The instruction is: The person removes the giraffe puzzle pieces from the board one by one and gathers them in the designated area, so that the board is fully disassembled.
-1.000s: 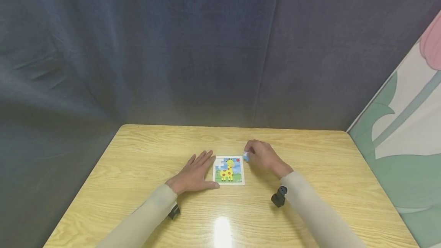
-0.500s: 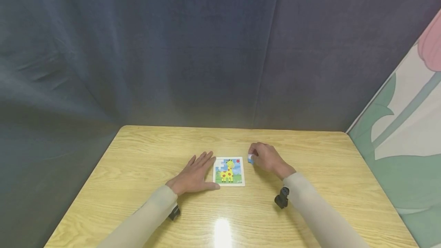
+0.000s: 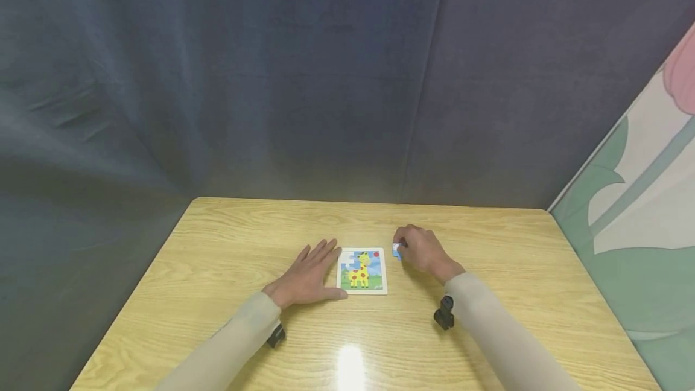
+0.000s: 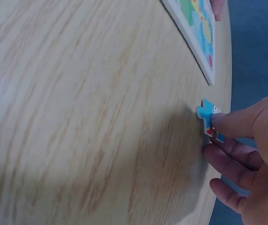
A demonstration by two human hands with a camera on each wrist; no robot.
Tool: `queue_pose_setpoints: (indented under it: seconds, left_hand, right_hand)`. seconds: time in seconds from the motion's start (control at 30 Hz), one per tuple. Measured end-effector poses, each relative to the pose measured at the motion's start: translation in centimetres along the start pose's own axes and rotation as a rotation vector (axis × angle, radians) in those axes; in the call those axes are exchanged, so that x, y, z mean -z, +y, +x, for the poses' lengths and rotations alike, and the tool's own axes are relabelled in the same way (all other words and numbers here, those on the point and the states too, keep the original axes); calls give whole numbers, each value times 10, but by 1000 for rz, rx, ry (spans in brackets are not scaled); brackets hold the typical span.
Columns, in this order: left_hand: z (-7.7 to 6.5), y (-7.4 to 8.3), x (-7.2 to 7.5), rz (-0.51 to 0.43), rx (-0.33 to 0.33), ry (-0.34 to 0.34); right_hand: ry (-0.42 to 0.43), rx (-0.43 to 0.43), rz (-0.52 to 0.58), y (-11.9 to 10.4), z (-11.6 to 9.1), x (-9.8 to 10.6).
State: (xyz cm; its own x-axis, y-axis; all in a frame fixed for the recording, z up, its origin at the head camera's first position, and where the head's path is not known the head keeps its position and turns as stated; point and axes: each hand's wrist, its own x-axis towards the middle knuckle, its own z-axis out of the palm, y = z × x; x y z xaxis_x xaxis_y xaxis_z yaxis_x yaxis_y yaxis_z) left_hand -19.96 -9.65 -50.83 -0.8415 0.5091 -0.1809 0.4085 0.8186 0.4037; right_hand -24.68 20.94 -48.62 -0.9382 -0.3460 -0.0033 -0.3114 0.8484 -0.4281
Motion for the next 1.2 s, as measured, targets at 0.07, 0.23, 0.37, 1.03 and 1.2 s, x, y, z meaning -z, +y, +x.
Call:
queue_pose_setpoints:
  seconds: [0.07, 0.23, 0.37, 1.03, 1.2]
  left_hand:
    - [0, 0, 0, 10, 2, 0]
    - [1, 0, 0, 12, 2, 3]
    - [1, 0, 0, 16, 2, 6]
    - [0, 0, 0, 22, 5, 6]
    - [-1, 1, 1, 11, 12, 4]
  right_hand:
    - [11, 18, -15, 0, 1, -1]
    - [40, 57, -50, 0, 1, -3]
    - [70, 88, -90, 0, 0, -5]
    - [107, 84, 7, -8, -1, -8]
    - [89, 116, 5, -15, 3, -13]
